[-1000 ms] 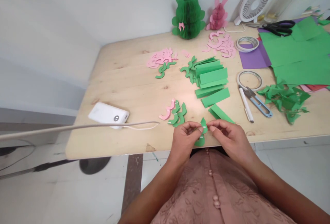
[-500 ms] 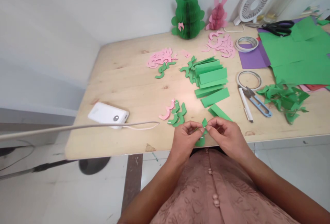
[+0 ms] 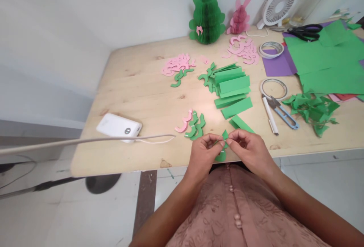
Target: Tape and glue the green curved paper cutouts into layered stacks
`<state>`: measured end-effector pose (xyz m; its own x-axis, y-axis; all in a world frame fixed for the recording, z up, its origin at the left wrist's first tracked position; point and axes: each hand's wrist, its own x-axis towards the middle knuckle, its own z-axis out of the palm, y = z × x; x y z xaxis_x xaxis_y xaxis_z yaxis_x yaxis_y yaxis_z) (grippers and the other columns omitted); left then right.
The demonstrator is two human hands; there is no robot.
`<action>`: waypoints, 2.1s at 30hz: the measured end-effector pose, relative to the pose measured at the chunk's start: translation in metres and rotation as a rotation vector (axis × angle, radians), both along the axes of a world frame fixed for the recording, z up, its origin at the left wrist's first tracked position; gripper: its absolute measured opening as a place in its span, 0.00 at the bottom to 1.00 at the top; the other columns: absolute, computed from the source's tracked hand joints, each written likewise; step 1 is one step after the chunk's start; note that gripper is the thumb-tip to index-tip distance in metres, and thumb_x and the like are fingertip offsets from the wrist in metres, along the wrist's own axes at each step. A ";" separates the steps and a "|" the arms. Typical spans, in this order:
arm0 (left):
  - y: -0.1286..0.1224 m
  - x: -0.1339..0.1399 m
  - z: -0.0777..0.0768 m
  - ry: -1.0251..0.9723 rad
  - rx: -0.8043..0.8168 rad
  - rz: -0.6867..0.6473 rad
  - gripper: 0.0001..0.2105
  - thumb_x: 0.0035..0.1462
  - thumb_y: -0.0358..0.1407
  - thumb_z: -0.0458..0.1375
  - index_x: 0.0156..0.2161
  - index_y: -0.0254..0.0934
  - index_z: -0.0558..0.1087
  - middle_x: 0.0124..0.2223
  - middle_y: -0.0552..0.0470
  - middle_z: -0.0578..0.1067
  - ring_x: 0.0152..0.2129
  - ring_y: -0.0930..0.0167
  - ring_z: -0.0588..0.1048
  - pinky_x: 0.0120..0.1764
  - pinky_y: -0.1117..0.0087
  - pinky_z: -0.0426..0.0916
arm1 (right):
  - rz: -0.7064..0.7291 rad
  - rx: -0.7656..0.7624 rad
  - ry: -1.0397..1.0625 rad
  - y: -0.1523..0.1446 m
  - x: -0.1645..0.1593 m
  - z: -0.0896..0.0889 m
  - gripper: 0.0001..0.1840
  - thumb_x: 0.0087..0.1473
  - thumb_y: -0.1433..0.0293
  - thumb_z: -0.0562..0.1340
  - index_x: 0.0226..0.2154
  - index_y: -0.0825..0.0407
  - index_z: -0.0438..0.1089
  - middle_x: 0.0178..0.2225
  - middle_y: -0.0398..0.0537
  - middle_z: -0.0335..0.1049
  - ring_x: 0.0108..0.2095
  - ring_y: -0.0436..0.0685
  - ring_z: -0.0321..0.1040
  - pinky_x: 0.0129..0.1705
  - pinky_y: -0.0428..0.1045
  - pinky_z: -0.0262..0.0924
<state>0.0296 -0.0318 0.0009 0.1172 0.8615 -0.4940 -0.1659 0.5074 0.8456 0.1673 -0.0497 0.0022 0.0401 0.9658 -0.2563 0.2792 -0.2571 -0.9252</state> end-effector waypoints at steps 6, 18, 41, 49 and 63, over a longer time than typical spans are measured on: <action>-0.002 -0.001 -0.002 -0.044 -0.002 0.012 0.08 0.39 0.33 0.65 0.29 0.34 0.75 0.25 0.55 0.73 0.20 0.78 0.66 0.26 0.76 0.60 | -0.034 -0.011 0.021 0.000 0.000 -0.002 0.06 0.49 0.66 0.60 0.25 0.51 0.67 0.21 0.39 0.65 0.24 0.49 0.60 0.26 0.45 0.56; -0.008 -0.005 0.000 -0.029 0.078 -0.017 0.12 0.45 0.37 0.65 0.37 0.35 0.77 0.30 0.52 0.75 0.27 0.74 0.70 0.32 0.75 0.65 | -0.080 -0.023 0.059 -0.001 0.001 0.001 0.11 0.50 0.62 0.59 0.24 0.52 0.66 0.19 0.39 0.61 0.22 0.48 0.58 0.25 0.45 0.55; -0.017 -0.004 -0.002 -0.070 -0.026 -0.062 0.11 0.41 0.41 0.67 0.26 0.34 0.75 0.23 0.53 0.72 0.21 0.75 0.67 0.27 0.75 0.62 | -0.075 0.012 0.054 -0.007 -0.001 0.004 0.16 0.51 0.57 0.61 0.23 0.52 0.65 0.19 0.40 0.60 0.22 0.48 0.57 0.24 0.45 0.55; -0.019 -0.006 -0.003 -0.086 -0.005 -0.128 0.10 0.45 0.40 0.65 0.24 0.34 0.73 0.21 0.54 0.72 0.20 0.75 0.67 0.27 0.75 0.62 | -0.079 -0.020 0.115 -0.005 0.000 0.008 0.18 0.51 0.55 0.61 0.22 0.52 0.66 0.19 0.38 0.57 0.20 0.47 0.54 0.22 0.44 0.52; -0.026 -0.015 -0.003 -0.078 -0.134 -0.171 0.12 0.45 0.40 0.65 0.27 0.32 0.72 0.22 0.49 0.77 0.17 0.75 0.72 0.23 0.76 0.65 | -0.105 -0.042 0.116 -0.001 -0.002 0.002 0.18 0.51 0.54 0.61 0.22 0.52 0.66 0.19 0.39 0.58 0.22 0.48 0.56 0.24 0.44 0.52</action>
